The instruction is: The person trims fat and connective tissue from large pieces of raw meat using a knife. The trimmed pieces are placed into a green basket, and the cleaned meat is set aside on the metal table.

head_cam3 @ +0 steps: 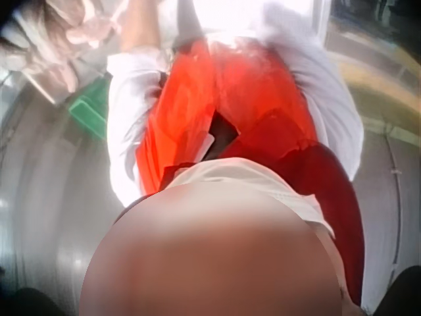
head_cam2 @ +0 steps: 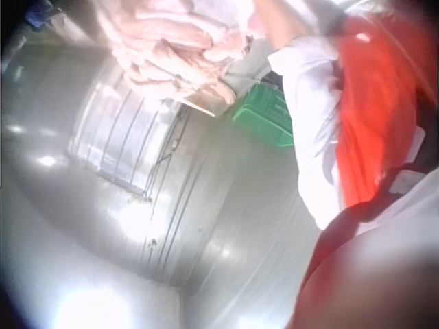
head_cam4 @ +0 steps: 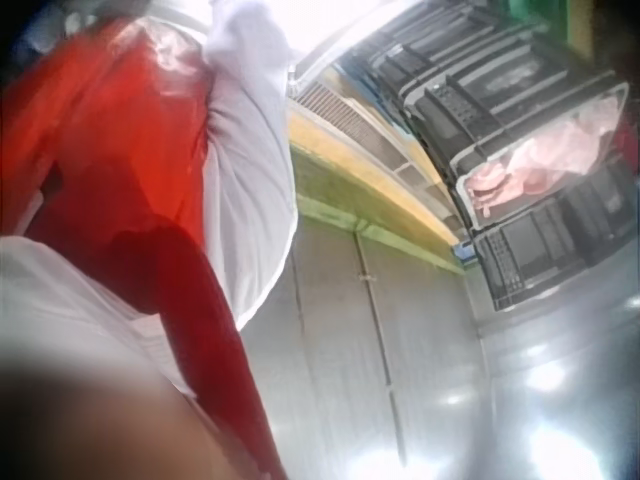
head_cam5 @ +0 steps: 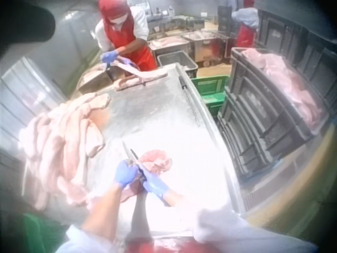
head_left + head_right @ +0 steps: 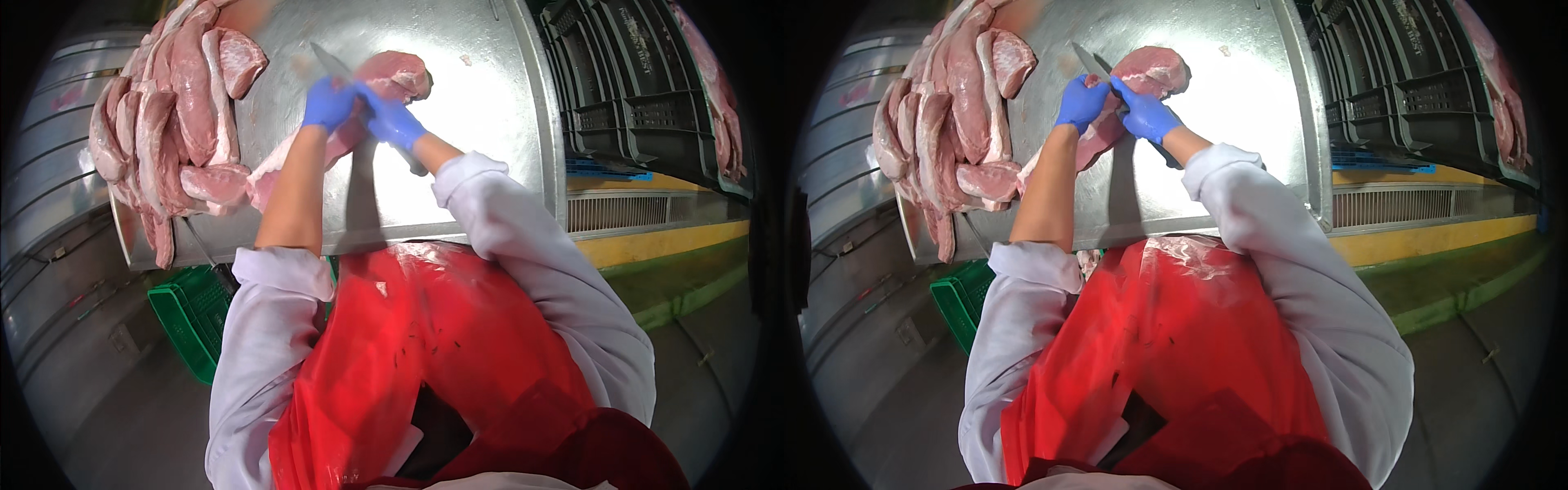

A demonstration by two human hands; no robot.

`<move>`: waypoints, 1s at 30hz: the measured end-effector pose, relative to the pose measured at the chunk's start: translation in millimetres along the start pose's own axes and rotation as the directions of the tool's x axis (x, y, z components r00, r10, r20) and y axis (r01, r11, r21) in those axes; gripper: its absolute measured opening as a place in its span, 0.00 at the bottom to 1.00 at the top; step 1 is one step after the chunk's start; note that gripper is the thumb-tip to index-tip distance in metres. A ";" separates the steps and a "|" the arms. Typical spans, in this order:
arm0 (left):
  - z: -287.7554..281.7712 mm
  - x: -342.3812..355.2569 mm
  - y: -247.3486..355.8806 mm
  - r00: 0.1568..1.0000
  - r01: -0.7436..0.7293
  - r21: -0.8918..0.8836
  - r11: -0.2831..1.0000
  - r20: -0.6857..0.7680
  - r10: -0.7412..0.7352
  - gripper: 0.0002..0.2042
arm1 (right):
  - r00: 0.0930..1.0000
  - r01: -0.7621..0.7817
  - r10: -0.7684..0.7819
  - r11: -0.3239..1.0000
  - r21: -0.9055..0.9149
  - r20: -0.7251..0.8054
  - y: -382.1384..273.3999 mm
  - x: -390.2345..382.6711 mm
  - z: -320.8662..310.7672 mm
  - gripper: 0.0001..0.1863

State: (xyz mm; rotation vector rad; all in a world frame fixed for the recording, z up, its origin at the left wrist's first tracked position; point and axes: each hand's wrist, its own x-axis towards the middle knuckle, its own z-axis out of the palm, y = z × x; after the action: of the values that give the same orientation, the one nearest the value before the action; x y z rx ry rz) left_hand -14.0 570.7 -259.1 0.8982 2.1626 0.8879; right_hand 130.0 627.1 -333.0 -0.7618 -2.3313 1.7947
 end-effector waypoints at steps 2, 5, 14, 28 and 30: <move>-17.9 7.8 -8.6 0.998 0.062 -0.224 0.973 0.020 -0.059 0.13 | 0.999 0.030 -0.031 0.998 0.050 0.026 10.1 -21.8 24.7 0.40; -45.7 23.1 -4.8 0.992 0.117 -0.206 0.971 0.061 -0.107 0.13 | 0.978 0.188 -0.183 0.981 0.047 -0.096 15.8 -83.7 54.2 0.38; -99.9 42.4 -20.9 0.987 0.127 -0.195 0.972 0.118 -0.105 0.13 | 0.999 -0.025 0.023 0.995 0.099 0.025 -39.9 -54.9 56.5 0.37; -153.6 0.6 31.0 0.989 -0.050 -0.338 0.940 0.117 0.094 0.06 | 0.967 0.196 -0.204 0.978 -0.066 -0.151 -23.6 -39.0 161.6 0.39; -154.3 -8.9 38.3 0.985 -0.104 -0.281 0.954 0.101 0.138 0.05 | 0.980 0.130 -0.143 0.987 -0.099 -0.139 -27.3 3.4 164.2 0.39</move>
State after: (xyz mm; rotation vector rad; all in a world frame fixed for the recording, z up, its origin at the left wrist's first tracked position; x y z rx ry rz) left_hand -110.3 532.2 -138.3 0.9247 1.8411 1.1334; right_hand 56.9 479.6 -357.5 -0.6998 -2.3199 1.5349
